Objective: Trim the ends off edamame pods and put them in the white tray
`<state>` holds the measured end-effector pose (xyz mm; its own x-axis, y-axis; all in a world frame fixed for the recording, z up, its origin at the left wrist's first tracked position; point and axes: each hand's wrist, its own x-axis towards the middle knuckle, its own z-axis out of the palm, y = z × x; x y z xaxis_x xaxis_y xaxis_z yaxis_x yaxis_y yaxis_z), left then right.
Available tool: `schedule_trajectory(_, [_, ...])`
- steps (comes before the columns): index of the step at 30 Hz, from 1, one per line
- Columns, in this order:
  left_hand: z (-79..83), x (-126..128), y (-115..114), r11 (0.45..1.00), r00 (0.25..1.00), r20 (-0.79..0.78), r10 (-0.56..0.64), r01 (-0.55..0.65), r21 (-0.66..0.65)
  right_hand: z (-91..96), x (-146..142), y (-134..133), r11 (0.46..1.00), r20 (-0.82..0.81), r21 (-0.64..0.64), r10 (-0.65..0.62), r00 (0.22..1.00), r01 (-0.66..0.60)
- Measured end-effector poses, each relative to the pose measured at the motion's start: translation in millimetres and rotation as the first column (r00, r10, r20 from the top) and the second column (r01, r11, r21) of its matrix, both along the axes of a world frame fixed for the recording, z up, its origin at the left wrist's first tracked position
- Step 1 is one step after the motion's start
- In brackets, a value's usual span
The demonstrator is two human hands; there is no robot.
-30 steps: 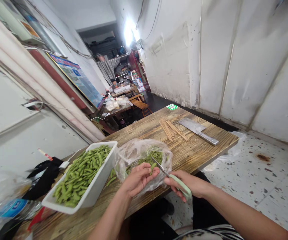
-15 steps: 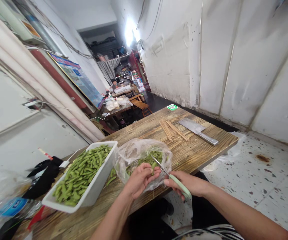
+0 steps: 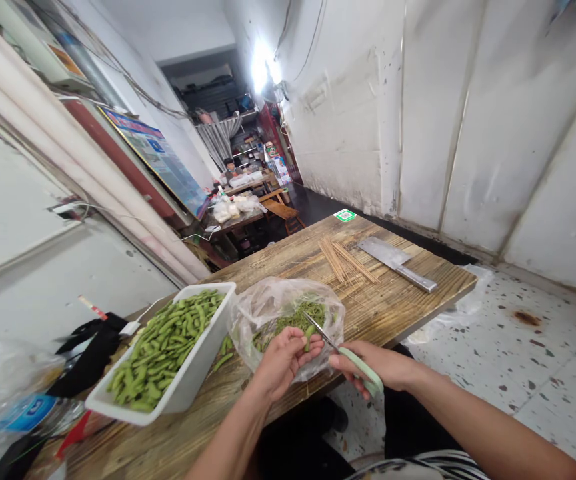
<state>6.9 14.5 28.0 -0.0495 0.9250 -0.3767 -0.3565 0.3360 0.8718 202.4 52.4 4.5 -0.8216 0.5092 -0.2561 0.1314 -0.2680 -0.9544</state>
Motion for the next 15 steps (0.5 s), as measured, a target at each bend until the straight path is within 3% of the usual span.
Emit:
schedule_trajectory(8, [6.4,-4,-2,0.998,0.998,-0.041,-0.05,0.049,-0.027,0.1,4,2,0.999,-0.02,-0.03,-0.033,0.999,0.033])
schedule_trajectory(11, [7.8,-25,9,0.996,0.978,-0.195,-0.078,0.069,-0.052,1.6,5,2,0.999,0.003,-0.026,-0.026,1.0,0.026])
schedule_trajectory(13, [7.3,-43,24,0.993,0.908,-0.405,-0.106,0.074,-0.094,-0.2,5,3,0.999,0.019,-0.03,-0.017,1.0,0.018])
schedule_trajectory(15, [7.5,-61,44,0.993,0.74,-0.662,-0.119,0.081,-0.088,-3.0,4,4,0.999,0.03,-0.044,-0.017,0.999,0.019])
